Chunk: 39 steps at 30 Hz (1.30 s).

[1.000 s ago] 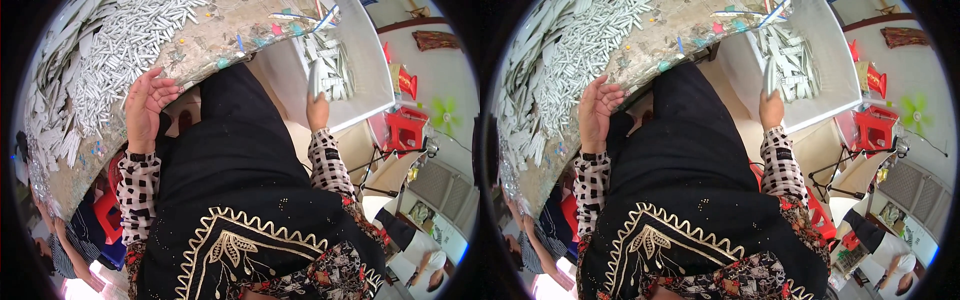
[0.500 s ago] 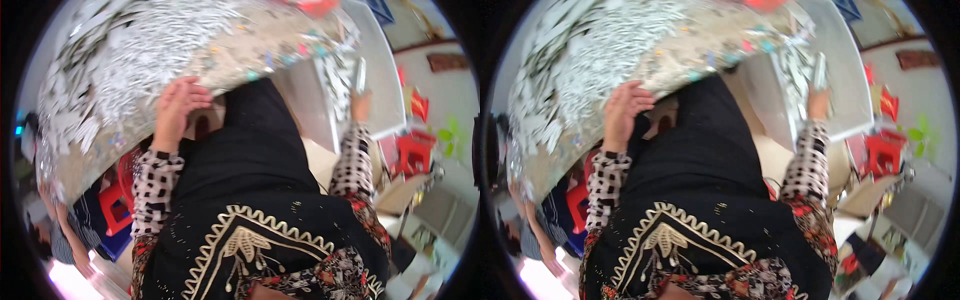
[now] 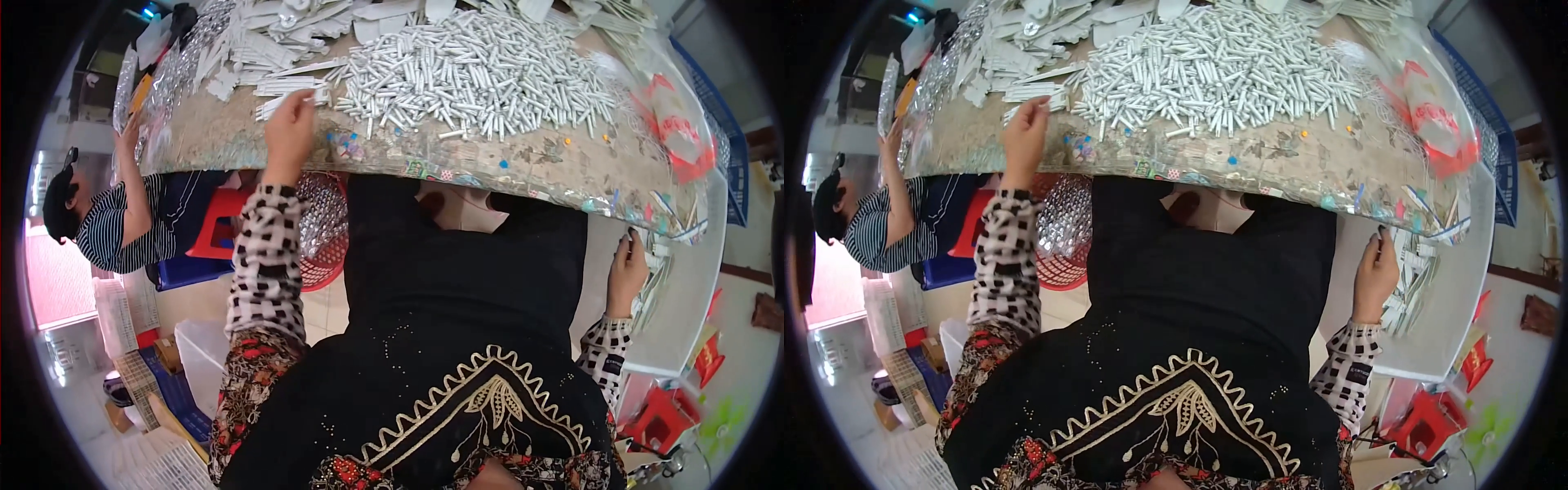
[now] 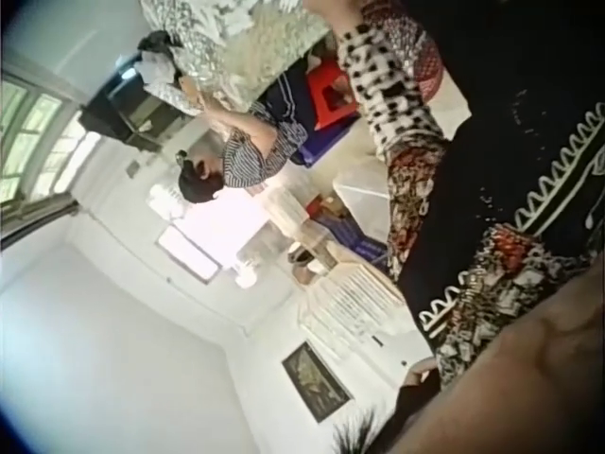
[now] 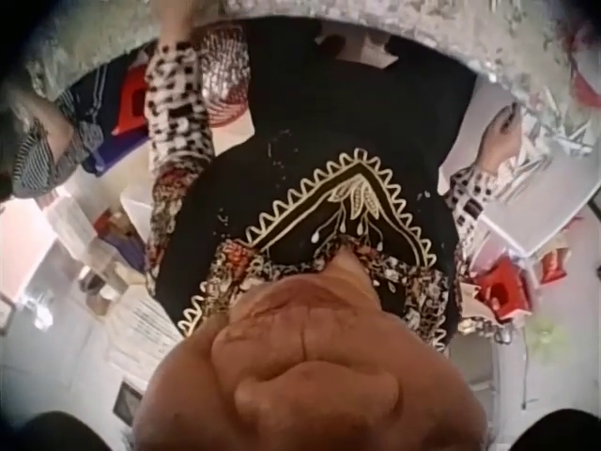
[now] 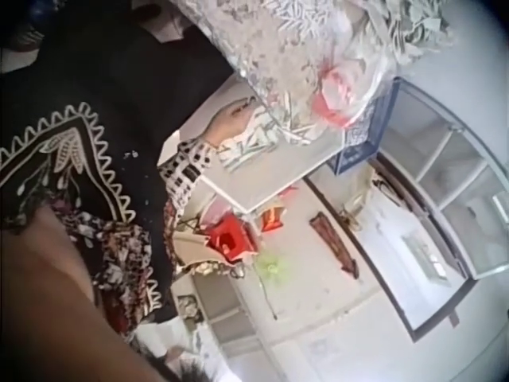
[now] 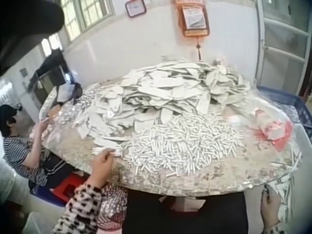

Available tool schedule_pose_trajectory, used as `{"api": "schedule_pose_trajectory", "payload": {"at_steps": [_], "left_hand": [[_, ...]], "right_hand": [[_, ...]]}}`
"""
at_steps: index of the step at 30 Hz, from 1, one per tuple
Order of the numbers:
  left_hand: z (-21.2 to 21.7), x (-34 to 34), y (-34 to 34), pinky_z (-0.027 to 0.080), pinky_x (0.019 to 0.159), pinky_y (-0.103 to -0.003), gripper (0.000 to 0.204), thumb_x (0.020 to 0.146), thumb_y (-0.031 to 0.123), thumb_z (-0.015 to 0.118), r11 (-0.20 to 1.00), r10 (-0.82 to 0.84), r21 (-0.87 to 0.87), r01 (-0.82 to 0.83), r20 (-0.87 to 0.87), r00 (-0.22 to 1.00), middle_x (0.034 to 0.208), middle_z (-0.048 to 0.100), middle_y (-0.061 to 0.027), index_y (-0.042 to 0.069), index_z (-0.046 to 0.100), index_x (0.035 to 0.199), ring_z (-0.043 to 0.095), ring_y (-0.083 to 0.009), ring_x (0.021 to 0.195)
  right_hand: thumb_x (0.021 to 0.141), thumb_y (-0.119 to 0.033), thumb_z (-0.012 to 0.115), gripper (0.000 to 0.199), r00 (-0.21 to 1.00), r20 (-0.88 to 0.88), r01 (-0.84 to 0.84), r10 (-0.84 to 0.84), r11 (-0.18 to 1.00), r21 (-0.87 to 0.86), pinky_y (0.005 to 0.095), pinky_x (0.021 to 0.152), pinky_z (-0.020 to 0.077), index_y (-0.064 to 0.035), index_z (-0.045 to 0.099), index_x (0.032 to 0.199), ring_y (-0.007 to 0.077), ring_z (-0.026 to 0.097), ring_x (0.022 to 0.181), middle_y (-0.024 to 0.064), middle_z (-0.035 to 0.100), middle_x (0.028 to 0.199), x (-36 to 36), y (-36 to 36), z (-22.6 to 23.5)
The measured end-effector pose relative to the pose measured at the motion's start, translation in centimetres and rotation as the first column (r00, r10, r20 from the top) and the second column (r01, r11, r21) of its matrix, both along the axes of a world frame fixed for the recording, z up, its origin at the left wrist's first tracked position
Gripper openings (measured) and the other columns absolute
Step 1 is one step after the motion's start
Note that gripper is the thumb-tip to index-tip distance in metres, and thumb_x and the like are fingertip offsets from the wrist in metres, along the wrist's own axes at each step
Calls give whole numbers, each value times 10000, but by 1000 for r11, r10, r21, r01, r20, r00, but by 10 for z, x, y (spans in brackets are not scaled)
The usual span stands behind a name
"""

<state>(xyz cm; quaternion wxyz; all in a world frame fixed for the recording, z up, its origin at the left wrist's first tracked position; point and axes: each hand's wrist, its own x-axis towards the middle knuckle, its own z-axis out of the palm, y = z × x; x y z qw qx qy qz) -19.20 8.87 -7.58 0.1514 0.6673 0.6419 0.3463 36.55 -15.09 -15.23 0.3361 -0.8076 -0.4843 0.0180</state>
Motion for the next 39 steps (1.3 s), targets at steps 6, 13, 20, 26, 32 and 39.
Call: {"api": "schedule_pose_trajectory", "payload": {"at_steps": [6,13,20,26,32,39], "left_hand": [[-17,-63,40,449,905,-476,434,785,76,600,998,56,52,-28,-685,727,1154,596,-122,173,609,1208,543,-341,1081],[3,-55,48,461,881,-456,431,741,30,578,968,-104,62,244,-784,613,1108,602,-136,108,568,1165,552,-358,1039],[14,-67,43,466,806,-446,321,736,46,594,868,-256,49,495,-810,528,1001,583,-141,29,534,1051,557,-344,963],[10,-68,28,466,775,-447,271,778,40,601,884,-352,-6,468,-668,656,949,569,-163,42,525,1038,555,-393,911],[14,-45,1,488,741,-360,228,882,57,545,964,-205,187,188,76,976,855,615,-128,36,504,1106,612,-295,798],[48,40,-51,449,439,-235,403,882,141,609,952,-134,10,307,912,388,710,545,-48,31,428,1225,534,-130,505]], "right_hand": [[940,-101,582,211,974,21,-226,226,974,-11,305,653,497,-1,634,1118,223,649,710,162,673,872,-42,12,30],[910,-53,601,184,952,126,-280,278,960,1,330,650,510,-9,649,1083,279,662,712,180,675,867,-63,-1,59],[880,-25,622,161,841,206,-522,501,851,58,324,557,480,-13,659,1037,280,626,617,157,640,762,-92,31,92],[871,-25,627,149,731,245,-681,637,707,194,323,582,482,-18,658,1016,270,630,656,153,638,795,-113,107,118],[892,-174,623,206,778,131,-627,615,748,218,349,685,505,-36,675,1035,294,650,765,155,679,904,-87,230,132],[855,-422,599,476,882,119,-454,456,890,-47,424,829,504,-31,632,1124,388,634,942,200,675,992,-76,377,127]]}}
